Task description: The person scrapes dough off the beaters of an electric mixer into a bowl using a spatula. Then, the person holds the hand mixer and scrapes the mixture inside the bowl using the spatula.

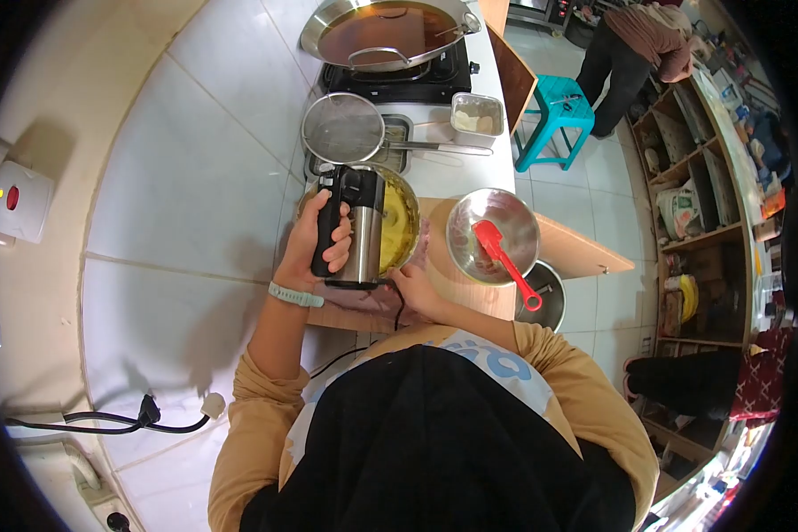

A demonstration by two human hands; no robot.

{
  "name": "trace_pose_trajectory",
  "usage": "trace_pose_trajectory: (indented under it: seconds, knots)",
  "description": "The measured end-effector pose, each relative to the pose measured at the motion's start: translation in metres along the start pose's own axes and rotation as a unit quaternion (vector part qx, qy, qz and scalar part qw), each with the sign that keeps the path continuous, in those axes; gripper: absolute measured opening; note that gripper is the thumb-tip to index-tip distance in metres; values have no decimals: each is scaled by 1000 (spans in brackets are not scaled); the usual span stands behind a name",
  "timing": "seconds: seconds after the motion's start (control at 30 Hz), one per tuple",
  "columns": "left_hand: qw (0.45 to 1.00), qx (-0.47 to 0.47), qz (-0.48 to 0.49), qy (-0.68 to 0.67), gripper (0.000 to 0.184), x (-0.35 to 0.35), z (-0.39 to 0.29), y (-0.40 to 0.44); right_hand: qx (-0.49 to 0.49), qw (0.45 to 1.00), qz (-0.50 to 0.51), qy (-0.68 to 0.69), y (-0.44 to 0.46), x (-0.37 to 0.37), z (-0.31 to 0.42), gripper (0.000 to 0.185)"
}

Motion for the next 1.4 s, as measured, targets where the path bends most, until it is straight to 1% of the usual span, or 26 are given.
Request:
trace_pose_trajectory:
  seconds: [0.03, 0.13, 0.17, 0.23, 0.33, 0.4, 0.43, 0.53, 0.67, 0.83, 0.93, 1.03, 1.13, 1.17, 1.3, 1.4]
  knots:
    - [1000, 5, -11, -12, 37, -1, 1, -5, -18, 1000, -3, 8, -4, 0, 8, 38]
    - [998, 23, 8, -57, 36, 5, 6, -21, 1, 999, 3, -40, 4, 0, -7, 38]
    - [998, 25, -6, -59, 36, 5, 8, -28, 10, 1000, -1, -25, 7, -1, -13, 36]
    - [998, 26, -34, -50, 36, 6, 10, -44, 28, 1000, -8, 2, 8, -2, -17, 34]
    - [995, 37, -89, -8, 36, 4, 7, -66, 1, 1000, -11, 22, 1, -1, -8, 34]
    - [989, 45, -137, 29, 36, 5, 4, -77, -4, 1000, 7, 25, -1, 0, -2, 34]
    - [987, 47, -144, 47, 36, 6, 2, -80, -7, 999, 16, 27, -2, 0, -2, 34]
    - [979, 25, -181, 85, 37, 22, -5, -78, -9, 999, 12, 39, -3, 0, -2, 33]
    - [971, -36, -213, 102, 38, 36, -20, -56, -2, 999, 17, 47, 4, 0, -16, 31]
    - [985, -98, -131, 61, 36, 33, -27, -18, 7, 998, 26, 51, 5, 0, -13, 31]
    - [994, -90, -57, 20, 37, 29, -19, 0, -20, 1000, 19, -6, 4, 1, -6, 36]
    - [996, -87, -4, -23, 37, 23, -9, 8, 10, 999, -5, -35, 6, 1, -7, 37]
    - [997, -52, 16, -45, 37, 12, 3, -3, 21, 1000, 5, -2, 7, 1, -9, 38]
    - [999, -30, -15, -33, 38, 9, 7, -11, 19, 1000, 9, -6, 7, 1, -11, 37]
    - [994, 42, -89, 53, 38, -3, 8, -62, 4, 1000, 13, -4, 2, 4, -7, 35]
    - [989, 34, -128, 72, 38, 13, 4, -76, -14, 999, 13, 27, 0, 2, -6, 33]
Point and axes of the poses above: each hand's wrist, its own y-axis towards the middle knuckle, its own x-axis out of the back of the hand, z = x × y, the point moved 3 cm from there along y, towards the middle knuckle, and after that the axes turned 12 degrees about y, right-handed, at the moved point
